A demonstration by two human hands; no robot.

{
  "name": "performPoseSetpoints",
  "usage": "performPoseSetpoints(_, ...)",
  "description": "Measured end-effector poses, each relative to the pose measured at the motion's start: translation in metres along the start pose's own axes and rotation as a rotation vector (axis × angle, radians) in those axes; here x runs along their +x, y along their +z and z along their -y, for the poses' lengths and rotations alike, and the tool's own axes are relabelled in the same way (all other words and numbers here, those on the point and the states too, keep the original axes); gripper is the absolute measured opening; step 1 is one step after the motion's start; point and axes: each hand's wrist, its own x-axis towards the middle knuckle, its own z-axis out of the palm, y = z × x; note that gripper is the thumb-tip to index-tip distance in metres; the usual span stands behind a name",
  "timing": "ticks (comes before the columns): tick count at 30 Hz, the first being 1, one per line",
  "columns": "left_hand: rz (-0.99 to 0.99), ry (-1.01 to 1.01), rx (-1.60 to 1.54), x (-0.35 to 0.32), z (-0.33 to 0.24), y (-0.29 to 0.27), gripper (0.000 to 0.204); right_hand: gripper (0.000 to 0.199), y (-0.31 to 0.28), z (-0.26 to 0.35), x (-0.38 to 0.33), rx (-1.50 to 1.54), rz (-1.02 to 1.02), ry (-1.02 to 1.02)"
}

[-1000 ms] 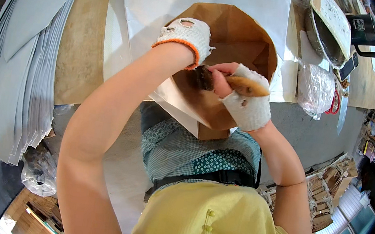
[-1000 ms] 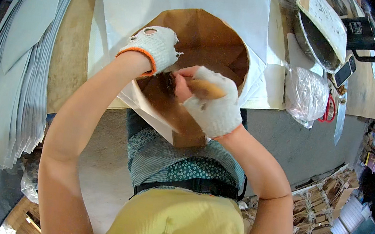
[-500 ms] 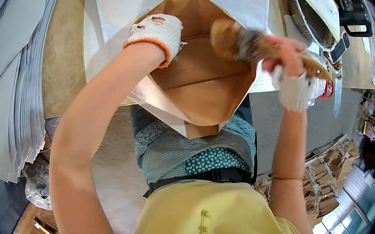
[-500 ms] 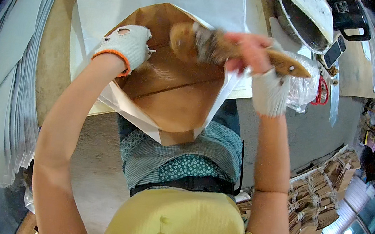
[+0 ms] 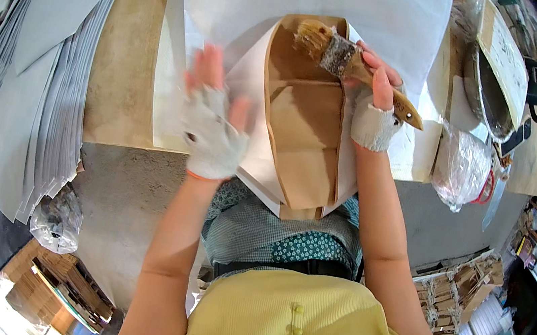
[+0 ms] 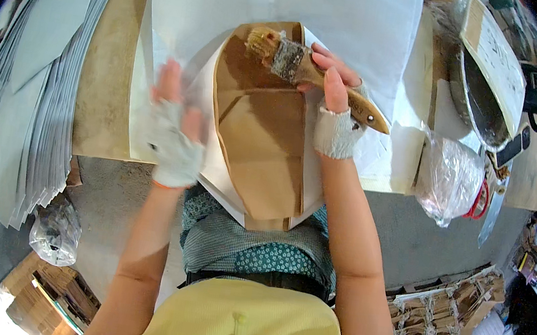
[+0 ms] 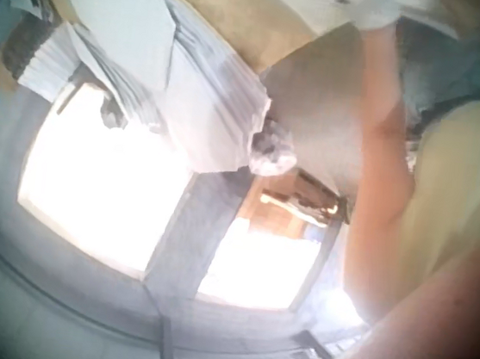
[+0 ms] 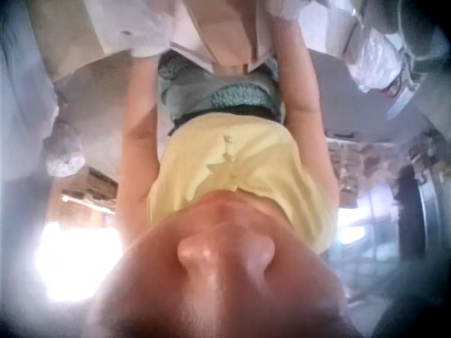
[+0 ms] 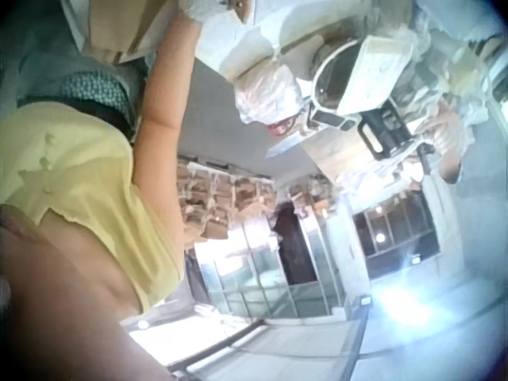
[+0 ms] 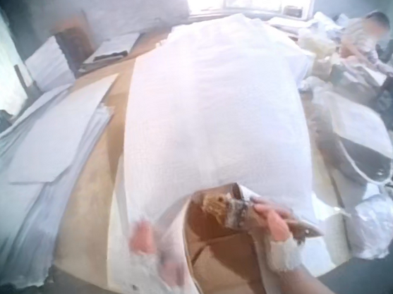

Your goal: The person repeatedly applies glue to the inside of a brown paper bag using a brush, then folds and presses the white paper flaps to adhere them. The process is repeated multiple times on the same bag.

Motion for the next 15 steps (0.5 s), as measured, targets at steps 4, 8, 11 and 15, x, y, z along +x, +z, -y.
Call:
performPoseSetpoints(4, 0.183, -0.02, -0.025, 0.005, -0.028, 0.019, 0.093, 0.043, 0.009, -0.007, 0.013, -0.056, 0.018, 0.069)
performPoseSetpoints(8, 0.095, -0.026, -0.05, 0.033, -0.05, 0.045, 0.08, 0.05, 0.027, -0.006, 0.035, 0.044, 0.065, 0.153)
performPoseSetpoints(11, -0.019, -0.112, -0.505, 0.018, -0.042, 0.041, 0.064, 0.045, 0.017, -0.004, 0.024, 0.145, 0.054, 0.23)
performPoseSetpoints(15, -0.063, -0.391, -1.036, -0.021, -0.029, 0.035, 0.064, 0.044, -0.016, 0.007, -0.034, 0.177, -0.018, 0.394)
